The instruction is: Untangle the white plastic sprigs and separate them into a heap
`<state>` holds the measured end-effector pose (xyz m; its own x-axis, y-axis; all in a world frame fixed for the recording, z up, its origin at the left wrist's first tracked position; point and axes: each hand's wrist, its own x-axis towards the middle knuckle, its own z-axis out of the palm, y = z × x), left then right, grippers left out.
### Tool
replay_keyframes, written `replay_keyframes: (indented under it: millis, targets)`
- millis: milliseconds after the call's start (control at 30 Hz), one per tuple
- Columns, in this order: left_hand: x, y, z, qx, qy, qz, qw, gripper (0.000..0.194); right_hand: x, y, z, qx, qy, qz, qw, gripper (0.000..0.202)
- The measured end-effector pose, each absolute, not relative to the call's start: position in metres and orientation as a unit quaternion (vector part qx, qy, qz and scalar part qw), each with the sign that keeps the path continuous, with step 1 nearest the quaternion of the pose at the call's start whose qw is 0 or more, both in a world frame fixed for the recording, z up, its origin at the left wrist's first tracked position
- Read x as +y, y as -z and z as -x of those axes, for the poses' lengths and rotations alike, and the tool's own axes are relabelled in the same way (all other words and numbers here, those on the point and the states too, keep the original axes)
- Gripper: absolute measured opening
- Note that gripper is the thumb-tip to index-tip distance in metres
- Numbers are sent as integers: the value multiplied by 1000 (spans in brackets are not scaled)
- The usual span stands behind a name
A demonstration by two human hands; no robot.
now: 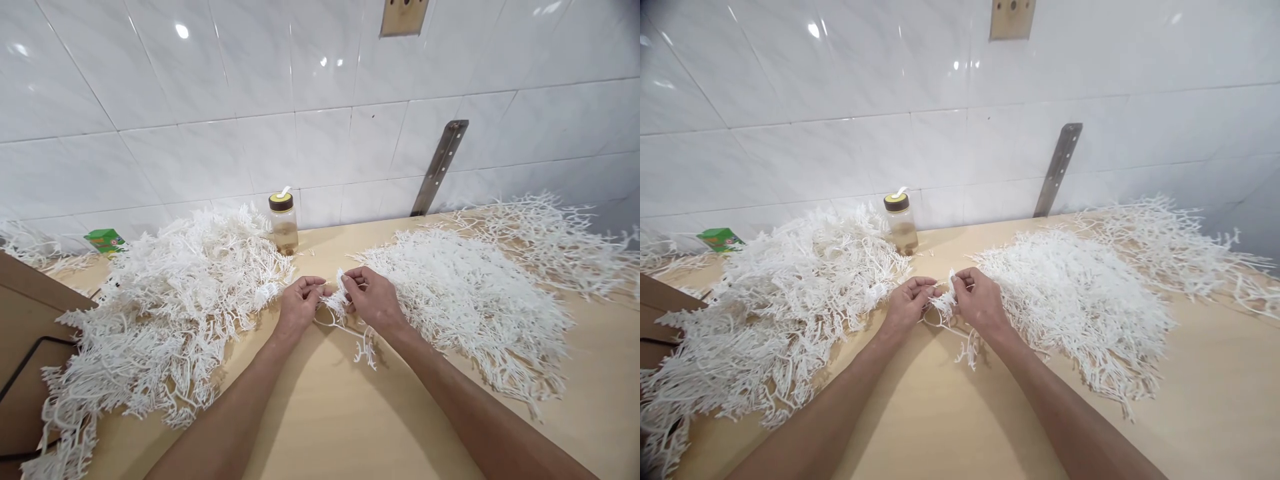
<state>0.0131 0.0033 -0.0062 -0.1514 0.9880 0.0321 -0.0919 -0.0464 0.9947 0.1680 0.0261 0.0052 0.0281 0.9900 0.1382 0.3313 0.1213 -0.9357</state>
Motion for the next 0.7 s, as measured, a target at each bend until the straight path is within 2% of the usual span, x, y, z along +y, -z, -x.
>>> replay_keyframes:
  millis: [167, 233, 400, 500, 600, 700]
  targets:
    - [2, 10, -10, 486, -521, -578, 400, 19, 31, -7, -165, -472, -479, 542, 503, 26]
    - [2, 12, -10, 473, -510, -598, 399, 21, 34, -8, -166, -432, -521, 531, 511, 26]
    - [2, 8, -6, 446, -486, -583, 473, 39, 36, -8, -170, -370, -600, 494, 509, 24]
    - [-1, 0, -4, 429, -475, -528, 558, 49, 34, -10, -170, -379, -605, 491, 499, 22]
    - [-3, -6, -5, 397, -477, -470, 628, 49, 32, -11, -168, -416, -575, 503, 493, 23]
    - [-2, -6, -9, 423, -491, -460, 607, 47, 30, -11, -167, -461, -554, 505, 476, 25]
